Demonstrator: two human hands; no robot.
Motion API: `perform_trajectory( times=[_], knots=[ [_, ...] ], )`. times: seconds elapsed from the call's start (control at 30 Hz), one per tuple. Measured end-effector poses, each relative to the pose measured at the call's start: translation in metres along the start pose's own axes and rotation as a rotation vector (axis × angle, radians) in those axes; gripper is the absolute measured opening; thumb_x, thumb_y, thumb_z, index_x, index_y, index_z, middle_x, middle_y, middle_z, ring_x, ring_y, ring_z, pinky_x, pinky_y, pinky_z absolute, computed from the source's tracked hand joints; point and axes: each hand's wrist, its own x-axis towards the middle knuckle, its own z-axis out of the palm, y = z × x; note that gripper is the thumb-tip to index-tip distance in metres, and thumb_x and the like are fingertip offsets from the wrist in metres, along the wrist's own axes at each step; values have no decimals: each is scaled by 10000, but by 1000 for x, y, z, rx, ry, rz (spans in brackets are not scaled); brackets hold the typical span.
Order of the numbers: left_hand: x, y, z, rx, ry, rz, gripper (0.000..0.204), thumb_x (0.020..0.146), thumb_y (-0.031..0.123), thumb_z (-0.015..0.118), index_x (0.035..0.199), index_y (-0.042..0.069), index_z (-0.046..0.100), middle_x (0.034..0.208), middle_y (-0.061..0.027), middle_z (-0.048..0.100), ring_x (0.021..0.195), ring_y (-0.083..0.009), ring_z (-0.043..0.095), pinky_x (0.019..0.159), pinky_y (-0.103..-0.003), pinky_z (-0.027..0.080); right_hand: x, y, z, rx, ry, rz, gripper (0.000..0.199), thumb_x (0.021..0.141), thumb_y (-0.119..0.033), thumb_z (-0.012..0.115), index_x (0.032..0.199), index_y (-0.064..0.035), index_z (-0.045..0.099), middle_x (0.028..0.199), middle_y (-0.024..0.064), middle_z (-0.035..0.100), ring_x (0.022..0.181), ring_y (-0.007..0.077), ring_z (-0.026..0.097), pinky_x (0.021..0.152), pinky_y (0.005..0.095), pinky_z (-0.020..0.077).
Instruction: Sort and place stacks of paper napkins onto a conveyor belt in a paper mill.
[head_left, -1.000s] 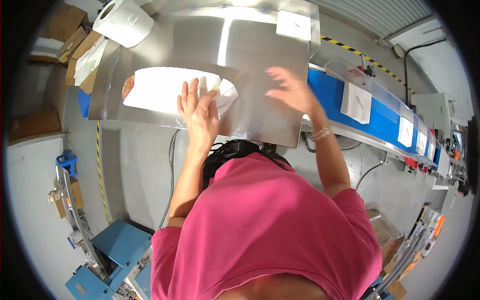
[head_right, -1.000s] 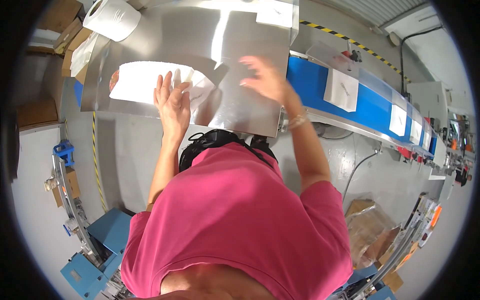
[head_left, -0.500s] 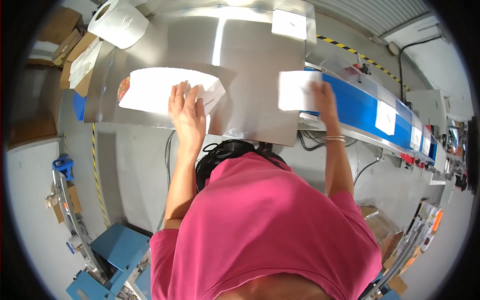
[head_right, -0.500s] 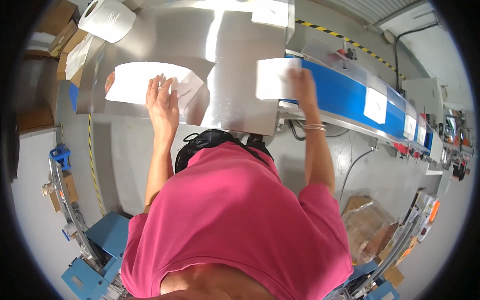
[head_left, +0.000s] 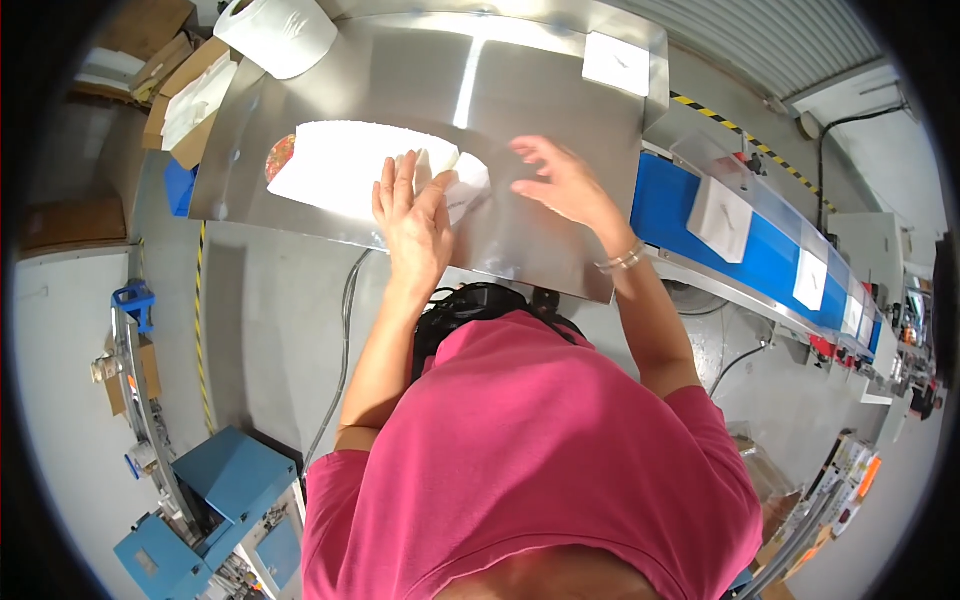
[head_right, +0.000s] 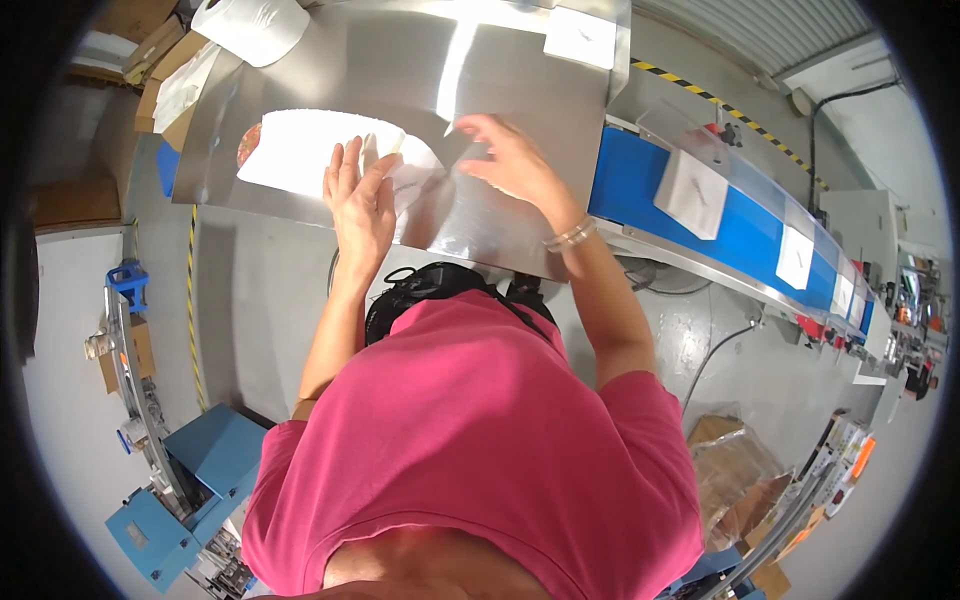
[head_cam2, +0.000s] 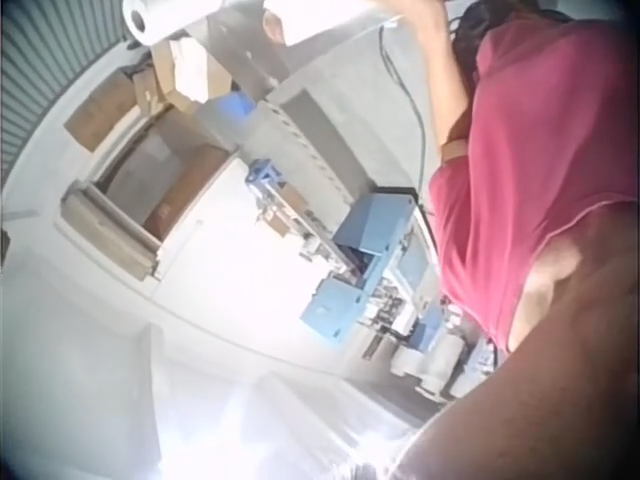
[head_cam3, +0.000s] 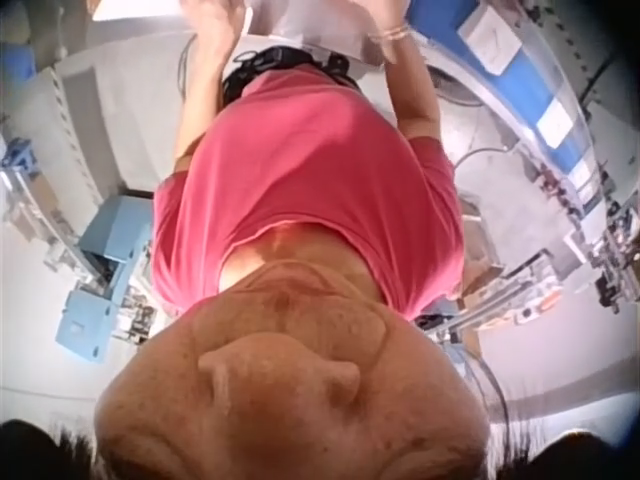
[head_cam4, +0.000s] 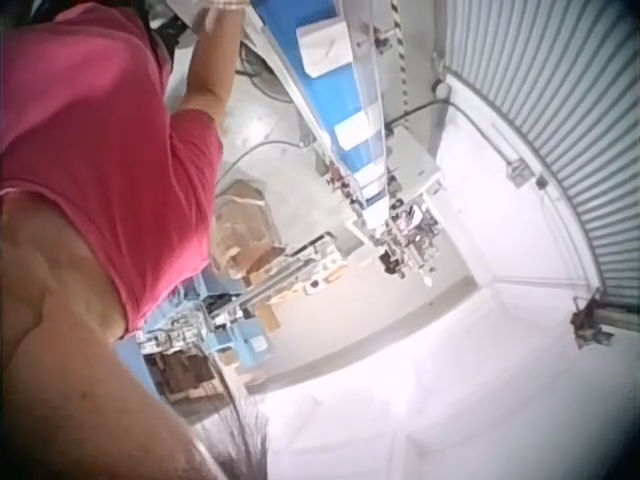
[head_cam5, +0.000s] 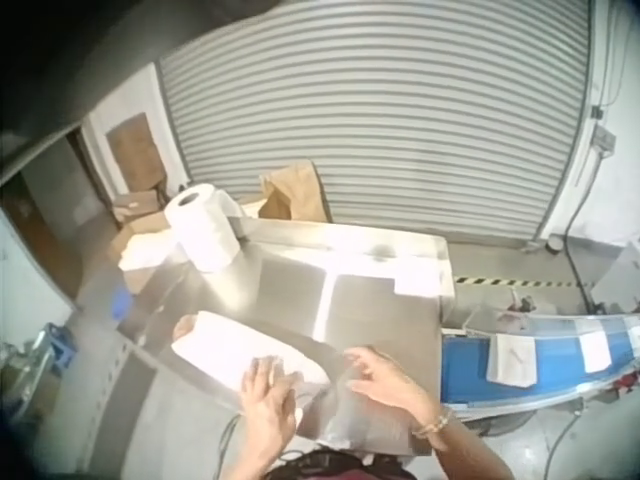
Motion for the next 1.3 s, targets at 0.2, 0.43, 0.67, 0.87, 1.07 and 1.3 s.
perform_trajectory(
  times=[0.2,0.43,0.67,0.87,1.07,1.3],
  knots=[
    [6,6,-9,-75,-54,-10,349,797,122,669,1144,114,634,1436,-248,326,1370,-448,223,1094,-575,153,21,14,30,-191,-160,-461,420,833,-169,692,1209,-72,532,1190,77,562,1083,195,538,908,333,449],
    [10,-20,-6,-33,40,-59,307,821,13,605,1126,42,636,1314,-198,495,1267,-426,395,1048,-504,311,-47,99,-42,-29,303,310,222,933,-236,596,1020,-32,590,877,7,583,774,71,479,671,257,434],
    [10,-16,0,-127,37,-66,300,797,-15,607,1078,72,665,1343,-219,463,1302,-427,353,1062,-506,301,-102,145,-138,-674,777,428,400,848,-372,648,1028,-18,603,900,176,630,799,345,594,734,419,472],
    [6,-13,-9,-50,-6,-2,293,760,-15,625,1019,111,682,1395,-205,421,1362,-413,271,1104,-551,166,-25,23,-32,-52,41,-89,572,773,-239,763,1268,-90,518,1217,99,584,1142,232,547,939,381,458],
    [13,-8,-15,-64,-78,19,336,782,90,674,1113,144,644,1449,-224,334,1383,-429,214,1103,-567,147,31,8,50,-136,-157,-395,468,845,-212,690,1259,-96,505,1316,118,466,1152,234,502,926,341,447],
    [15,-40,-17,19,-21,-31,340,824,38,613,1164,32,606,1338,-228,469,1288,-430,378,1070,-507,289,-35,63,-29,52,270,291,278,925,-276,604,999,-13,550,859,23,545,770,89,484,686,276,444]
  ],
)
